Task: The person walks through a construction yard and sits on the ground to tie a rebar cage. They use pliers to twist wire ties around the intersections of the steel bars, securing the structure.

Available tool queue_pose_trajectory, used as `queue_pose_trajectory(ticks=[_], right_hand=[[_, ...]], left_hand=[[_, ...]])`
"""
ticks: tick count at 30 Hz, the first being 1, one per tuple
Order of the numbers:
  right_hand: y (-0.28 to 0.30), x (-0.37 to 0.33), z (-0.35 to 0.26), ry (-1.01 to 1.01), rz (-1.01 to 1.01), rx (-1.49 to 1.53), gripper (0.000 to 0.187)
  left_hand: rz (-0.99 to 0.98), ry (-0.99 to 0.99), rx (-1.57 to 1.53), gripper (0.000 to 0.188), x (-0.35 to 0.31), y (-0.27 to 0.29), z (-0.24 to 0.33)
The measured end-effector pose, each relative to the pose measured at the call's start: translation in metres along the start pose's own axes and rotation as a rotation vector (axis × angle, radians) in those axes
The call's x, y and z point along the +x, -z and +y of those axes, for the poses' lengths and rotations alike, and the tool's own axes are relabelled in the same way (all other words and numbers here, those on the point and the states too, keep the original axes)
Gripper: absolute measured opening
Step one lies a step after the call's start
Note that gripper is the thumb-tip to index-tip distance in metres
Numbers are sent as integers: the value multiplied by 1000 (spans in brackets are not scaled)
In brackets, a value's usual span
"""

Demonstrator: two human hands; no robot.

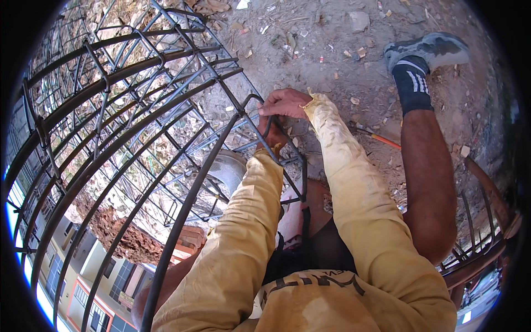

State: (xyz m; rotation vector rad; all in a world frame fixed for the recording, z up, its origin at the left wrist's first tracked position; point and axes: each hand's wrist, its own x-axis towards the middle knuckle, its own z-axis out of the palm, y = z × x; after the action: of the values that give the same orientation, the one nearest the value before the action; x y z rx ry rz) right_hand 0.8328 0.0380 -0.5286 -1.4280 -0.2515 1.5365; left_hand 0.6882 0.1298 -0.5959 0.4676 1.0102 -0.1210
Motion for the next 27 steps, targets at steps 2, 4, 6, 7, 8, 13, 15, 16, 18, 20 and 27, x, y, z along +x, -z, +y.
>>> queue_pose_trajectory(ticks=[2, 4, 6, 7, 8, 13, 15, 16, 18, 20, 27], right_hand=[[-12, 12, 5, 57, 85, -79, 40], [-12, 18, 11, 65, 123, -147, 37], [-9, 23, 18, 52, 214, -240, 35], [-7, 29, 22, 39, 279, -305, 36], [-2, 30, 27, 21, 356, -369, 36], [-20, 32, 2, 11, 62, -120, 27], [-15, 34, 9, -4, 77, -270, 25], [-11, 34, 5, -32, 73, -366, 23], [-4, 37, 6, -95, 84, -502, 22], [8, 36, 11, -165, 115, -576, 23], [-6, 27, 39, 15, 277, -633, 21]], left_hand=[[50, 34, -36, 57, 3, 4, 2], [130, 76, -82, 55, 5, 9, 0], [235, 148, -127, 52, 1, -6, 0], [262, 171, -113, 52, -1, -10, -1], [280, 201, -93, 52, 1, -13, -2], [65, 96, -95, 51, 14, 57, -3], [176, -32, 60, 48, 1, 9, -15], [231, -45, 75, 47, -4, -9, -13], [335, 167, -155, 42, -6, -13, 0], [90, 98, -207, 41, -9, -5, -1], [-157, 52, -248, 41, 0, 37, -3]])
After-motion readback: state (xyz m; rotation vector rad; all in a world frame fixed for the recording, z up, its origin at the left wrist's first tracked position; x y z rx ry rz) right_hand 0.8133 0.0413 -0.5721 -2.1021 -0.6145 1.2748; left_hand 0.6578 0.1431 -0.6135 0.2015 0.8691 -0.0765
